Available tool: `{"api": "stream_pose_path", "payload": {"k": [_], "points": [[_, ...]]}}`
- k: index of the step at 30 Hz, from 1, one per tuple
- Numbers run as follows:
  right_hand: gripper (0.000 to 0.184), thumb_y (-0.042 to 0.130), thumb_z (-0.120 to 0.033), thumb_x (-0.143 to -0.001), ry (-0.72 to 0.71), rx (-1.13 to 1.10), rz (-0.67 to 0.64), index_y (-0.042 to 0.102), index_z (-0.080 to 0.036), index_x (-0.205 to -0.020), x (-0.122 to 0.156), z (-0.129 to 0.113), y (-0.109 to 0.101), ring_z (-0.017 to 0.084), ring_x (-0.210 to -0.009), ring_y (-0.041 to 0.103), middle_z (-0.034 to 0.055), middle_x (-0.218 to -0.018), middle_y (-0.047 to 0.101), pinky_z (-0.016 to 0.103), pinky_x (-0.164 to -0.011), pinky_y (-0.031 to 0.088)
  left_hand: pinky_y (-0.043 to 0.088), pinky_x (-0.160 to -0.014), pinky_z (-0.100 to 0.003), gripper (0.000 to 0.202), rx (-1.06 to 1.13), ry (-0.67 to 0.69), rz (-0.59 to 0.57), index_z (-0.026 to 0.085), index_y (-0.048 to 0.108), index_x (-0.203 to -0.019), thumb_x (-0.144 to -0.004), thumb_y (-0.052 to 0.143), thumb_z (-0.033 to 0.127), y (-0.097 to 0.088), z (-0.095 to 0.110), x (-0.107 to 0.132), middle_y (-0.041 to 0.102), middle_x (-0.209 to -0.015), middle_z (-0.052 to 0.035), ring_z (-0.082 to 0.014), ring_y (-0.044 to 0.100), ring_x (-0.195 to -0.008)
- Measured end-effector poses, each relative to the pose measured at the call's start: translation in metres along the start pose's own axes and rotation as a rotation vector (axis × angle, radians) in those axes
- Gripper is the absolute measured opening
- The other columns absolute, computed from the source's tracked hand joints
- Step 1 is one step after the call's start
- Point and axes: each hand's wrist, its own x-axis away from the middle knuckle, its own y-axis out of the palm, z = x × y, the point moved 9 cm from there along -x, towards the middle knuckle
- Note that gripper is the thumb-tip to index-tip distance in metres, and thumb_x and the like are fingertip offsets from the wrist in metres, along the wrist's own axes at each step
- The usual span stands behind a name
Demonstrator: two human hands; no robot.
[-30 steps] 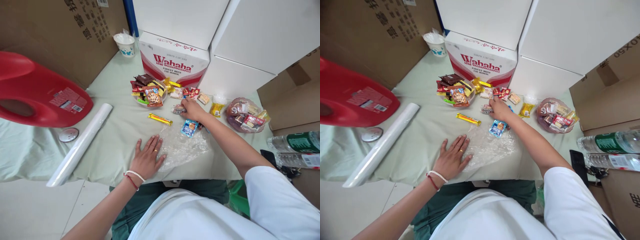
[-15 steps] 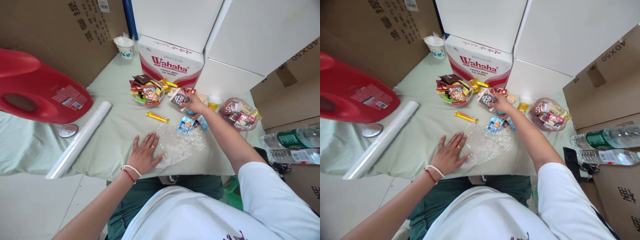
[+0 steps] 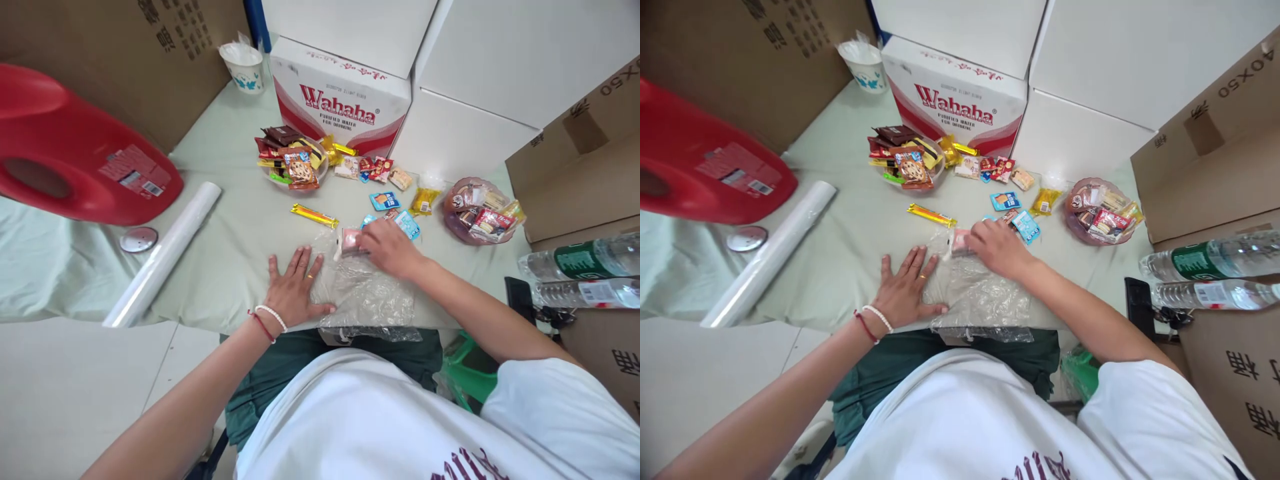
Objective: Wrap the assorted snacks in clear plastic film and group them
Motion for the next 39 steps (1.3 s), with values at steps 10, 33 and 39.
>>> {"api": "stream_pose_path", "payload": {"k": [10,33,39], "points": [[0.070,0.069,-0.060,-0.094,0.057,-0.202,-0.028,0.053,-0.020,-0.149,0.043,-0.023,0.034,0.037,-0.143,0.044,0.0210,-0.158,0.048,0.056,-0.116,0.037,-0.002,-0.121,-0.082,0.100,0.035,-0.004,0.011,0.016,0.033,-0.166,-0.090,0.050,0.078,-0.001,-0.002,0.003,0.020,-0.175,-0.0226,-0.0456,0.023,-0.161],[0.059,0.065,-0.040,-0.098,0.256,-0.089,0.040,0.054,-0.015,-0.149,-0.015,0.018,-0.007,0.040,-0.132,0.048,0.0206,-0.142,0.058,0.057,-0.112,0.041,-0.005,-0.125,-0.077,0.088,0.075,-0.084,0.119,0.014,0.024,-0.169,-0.101,0.034,0.068,-0.007,0.000,0.014,0.029,-0.172,-0.0214,-0.0402,0.033,-0.159],[0.068,0.073,-0.029,-0.093,0.256,-0.060,-0.242,0.049,-0.018,-0.156,0.036,-0.037,0.053,0.037,-0.132,0.047,0.0183,-0.147,0.058,0.054,-0.107,0.046,-0.004,-0.124,-0.078,0.105,0.049,-0.077,0.085,0.007,0.024,-0.168,-0.093,0.042,0.079,-0.003,-0.004,0.015,0.022,-0.173,-0.0266,-0.0448,0.028,-0.160]]}}
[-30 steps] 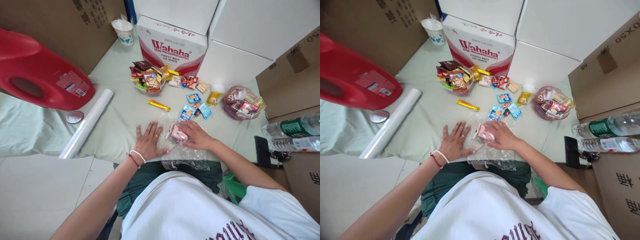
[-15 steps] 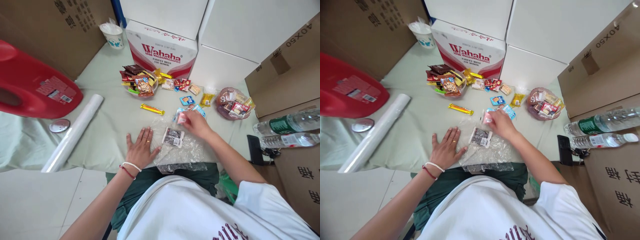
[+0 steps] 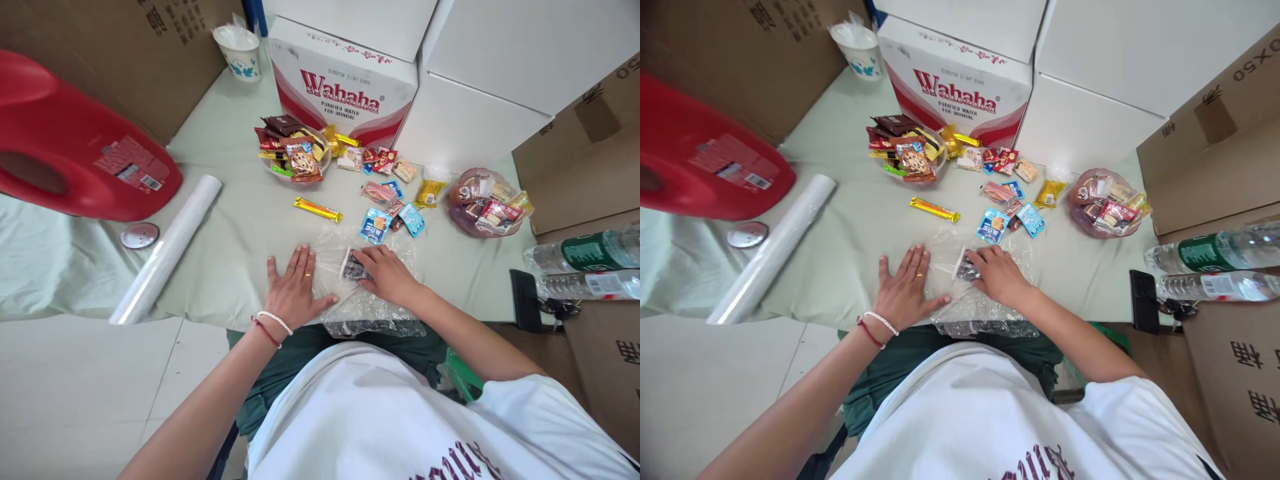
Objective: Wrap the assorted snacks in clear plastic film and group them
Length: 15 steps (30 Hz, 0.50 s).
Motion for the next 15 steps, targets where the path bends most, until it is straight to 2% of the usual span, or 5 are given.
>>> {"api": "stream_pose_path", "payload": {"k": [4,8,10,13,15], "points": [[0.064,0.067,-0.021,-0.095,-0.141,0.033,0.011,0.050,-0.015,-0.156,0.010,-0.001,0.002,0.035,-0.135,0.046,0.0182,-0.150,0.056,0.055,-0.115,0.040,-0.003,-0.124,-0.079,0.107,-0.009,0.025,-0.006,0.006,0.024,-0.167,-0.092,0.044,0.079,0.000,0.000,0.001,0.022,-0.173,-0.0270,-0.0455,0.028,-0.160],[0.055,0.066,-0.035,-0.098,-0.288,-0.026,-0.011,0.057,-0.019,-0.150,0.004,0.007,-0.015,0.033,-0.138,0.047,0.0168,-0.154,0.054,0.053,-0.115,0.041,-0.002,-0.125,-0.078,0.099,0.013,0.048,0.070,0.008,0.025,-0.168,-0.096,0.040,0.074,-0.006,0.000,0.002,0.027,-0.171,-0.0267,-0.0447,0.035,-0.157],[0.045,0.058,-0.042,-0.103,-0.212,-0.061,0.094,0.064,-0.019,-0.141,-0.018,0.035,-0.044,0.032,-0.134,0.052,0.0170,-0.150,0.057,0.050,-0.112,0.044,-0.002,-0.125,-0.076,0.091,0.026,0.067,0.110,0.010,0.024,-0.168,-0.100,0.035,0.069,-0.008,0.001,0.003,0.029,-0.171,-0.0258,-0.0425,0.038,-0.156],[0.041,0.045,-0.037,-0.106,0.104,0.013,0.324,0.068,-0.015,-0.130,-0.071,0.108,-0.101,0.034,-0.122,0.057,0.0187,-0.131,0.066,0.051,-0.108,0.046,-0.002,-0.127,-0.074,0.079,0.036,0.078,0.157,0.011,0.021,-0.169,-0.106,0.028,0.058,-0.011,0.002,0.003,0.031,-0.170,-0.0242,-0.0384,0.041,-0.155],[0.045,0.049,-0.033,-0.101,0.290,0.121,0.373,0.064,-0.011,-0.138,-0.112,0.156,-0.126,0.038,-0.125,0.051,0.0219,-0.132,0.064,0.055,-0.108,0.043,-0.002,-0.127,-0.073,0.076,0.040,0.067,0.178,0.011,0.021,-0.169,-0.107,0.029,0.054,-0.013,0.001,0.002,0.032,-0.170,-0.0234,-0.0371,0.042,-0.155]]}}
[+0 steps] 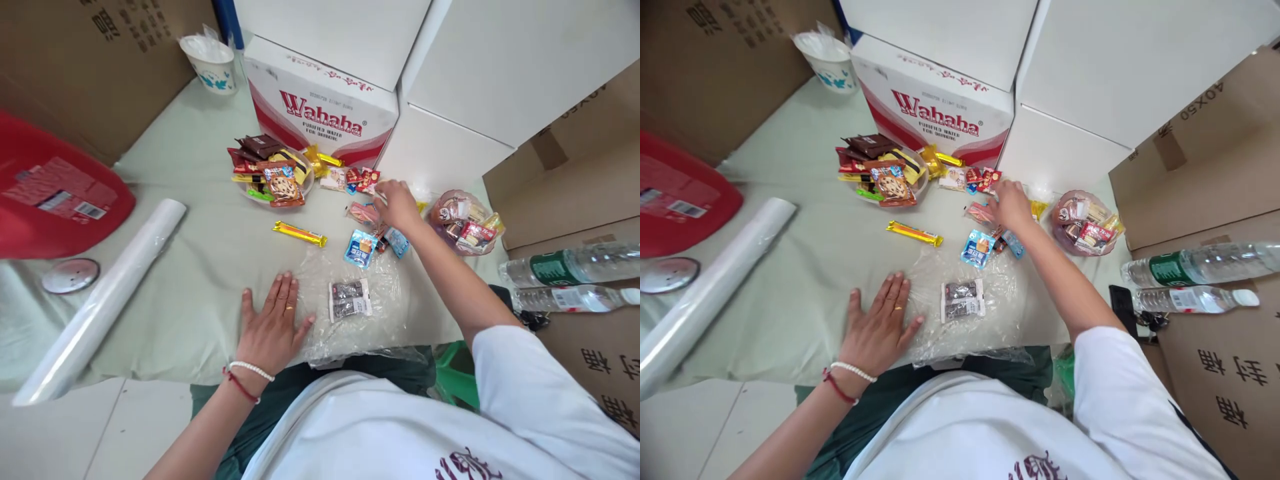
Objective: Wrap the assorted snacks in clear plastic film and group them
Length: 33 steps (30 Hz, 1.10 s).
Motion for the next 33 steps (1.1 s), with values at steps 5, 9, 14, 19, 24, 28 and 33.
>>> {"api": "stream_pose_path", "payload": {"k": [5,9,14,19,24,28,33], "points": [[0.095,0.073,-0.028,-0.080,-0.020,0.190,-0.330,0.033,-0.014,-0.165,-0.089,0.034,0.055,0.045,-0.143,0.035,0.0231,-0.165,0.035,0.059,-0.110,0.044,0.001,-0.128,-0.072,0.075,0.023,-0.013,0.024,0.013,0.025,-0.169,-0.106,0.036,0.052,-0.003,-0.001,-0.002,0.038,-0.167,-0.0224,-0.0382,0.048,-0.151],[0.091,0.070,-0.029,-0.082,-0.122,0.307,-0.461,0.035,-0.022,-0.165,-0.096,0.039,0.072,0.045,-0.139,0.041,0.0183,-0.174,0.023,0.061,-0.104,0.050,0.002,-0.129,-0.071,0.075,0.048,-0.026,0.035,0.015,0.025,-0.169,-0.105,0.040,0.052,-0.004,-0.002,-0.002,0.040,-0.167,-0.0210,-0.0377,0.048,-0.150],[0.069,0.063,-0.033,-0.089,-0.158,0.341,-0.397,0.049,-0.024,-0.156,-0.081,0.035,0.060,0.044,-0.134,0.043,0.0181,-0.165,0.038,0.061,-0.102,0.047,0.002,-0.129,-0.071,0.076,0.051,-0.046,0.004,0.015,0.024,-0.169,-0.104,0.041,0.052,-0.001,-0.004,-0.002,0.038,-0.168,-0.0204,-0.0372,0.045,-0.153],[0.043,0.057,-0.031,-0.091,-0.278,0.337,-0.224,0.069,-0.013,-0.129,-0.066,0.011,0.047,0.044,-0.134,0.039,0.0203,-0.144,0.057,0.067,-0.111,0.031,0.002,-0.128,-0.073,0.090,0.014,-0.070,-0.105,0.012,0.025,-0.168,-0.099,0.042,0.066,0.005,-0.003,-0.003,0.031,-0.171,-0.0220,-0.0407,0.037,-0.157],[0.048,0.056,-0.031,-0.088,-0.142,0.133,-0.013,0.062,-0.008,-0.130,-0.038,-0.002,0.005,0.041,-0.112,0.055,0.0261,-0.138,0.057,0.052,-0.094,0.046,0.000,-0.128,-0.073,0.101,-0.031,-0.098,-0.199,0.012,0.026,-0.168,-0.093,0.046,0.076,0.009,-0.003,-0.002,0.025,-0.173,-0.0219,-0.0415,0.032,-0.159],[0.047,0.054,-0.026,-0.091,-0.306,-0.064,-0.067,0.058,-0.012,-0.135,0.022,-0.062,-0.009,0.036,-0.112,0.059,0.0208,-0.130,0.064,0.045,-0.092,0.047,0.000,-0.127,-0.074,0.109,-0.050,-0.091,-0.219,0.010,0.026,-0.168,-0.088,0.050,0.080,0.012,-0.003,-0.002,0.025,-0.173,-0.0234,-0.0442,0.029,-0.160],[0.036,0.061,-0.015,-0.091,-0.773,-0.029,-0.541,0.066,-0.017,-0.126,0.152,-0.155,0.028,0.029,-0.108,0.061,0.0144,-0.117,0.071,0.039,-0.090,0.045,-0.002,-0.127,-0.075,0.106,-0.029,-0.067,-0.170,0.009,0.025,-0.168,-0.091,0.045,0.079,0.011,-0.004,-0.002,0.028,-0.171,-0.0261,-0.0431,0.032,-0.159]]}}
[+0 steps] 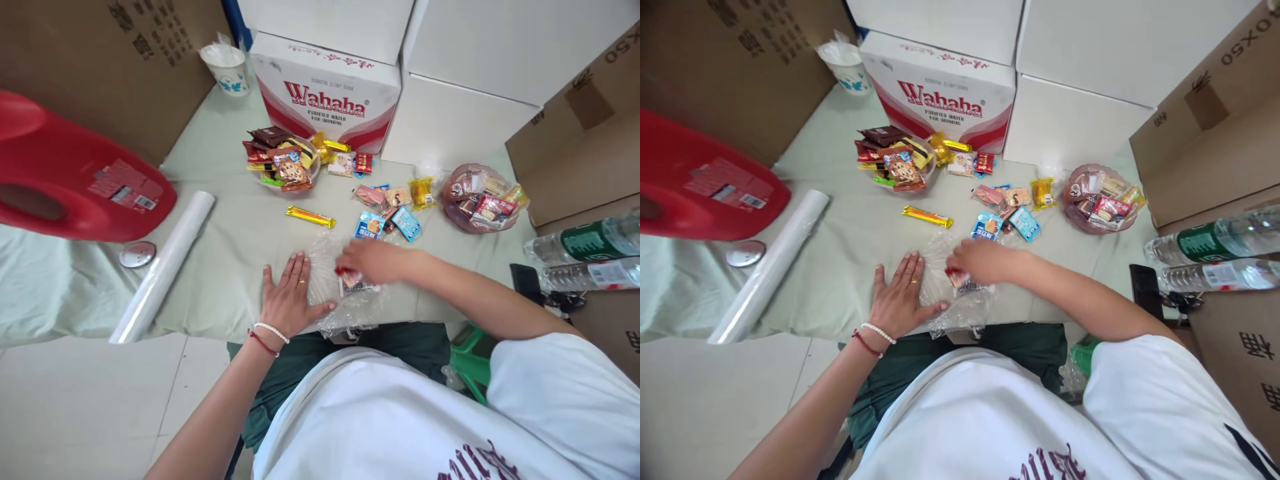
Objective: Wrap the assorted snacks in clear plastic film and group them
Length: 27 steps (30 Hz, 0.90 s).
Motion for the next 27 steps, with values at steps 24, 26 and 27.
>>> {"api": "stream_pose_path", "payload": {"k": [24,26,27], "points": [[0.070,0.074,-0.048,-0.094,0.391,-0.093,0.344,0.052,-0.017,-0.152,0.032,-0.008,0.049,0.039,-0.133,0.044,0.0189,-0.145,0.057,0.055,-0.111,0.038,0.048,-0.065,-0.033,0.031,0.448,-0.584,0.390,0.020,0.055,-0.120,-0.095,0.055,0.038,-0.019,-0.044,0.035,0.071,-0.087,-0.0022,-0.0197,0.066,-0.065],[0.072,0.077,-0.047,-0.092,0.353,-0.085,0.359,0.052,-0.016,-0.152,0.039,-0.008,0.051,0.039,-0.137,0.043,0.0188,-0.147,0.057,0.056,-0.116,0.035,0.051,-0.071,-0.036,0.033,0.353,-0.567,0.518,0.018,0.058,-0.121,-0.096,0.055,0.039,-0.037,-0.041,0.044,0.072,-0.094,-0.0069,-0.0222,0.068,-0.075],[0.072,0.078,-0.044,-0.091,0.339,-0.079,0.362,0.052,-0.016,-0.152,0.041,-0.008,0.051,0.039,-0.138,0.043,0.0190,-0.147,0.057,0.057,-0.117,0.034,0.053,-0.077,-0.038,0.032,0.291,-0.521,0.589,0.017,0.060,-0.120,-0.097,0.054,0.040,-0.049,-0.035,0.045,0.072,-0.099,-0.0105,-0.0243,0.069,-0.084]]}}
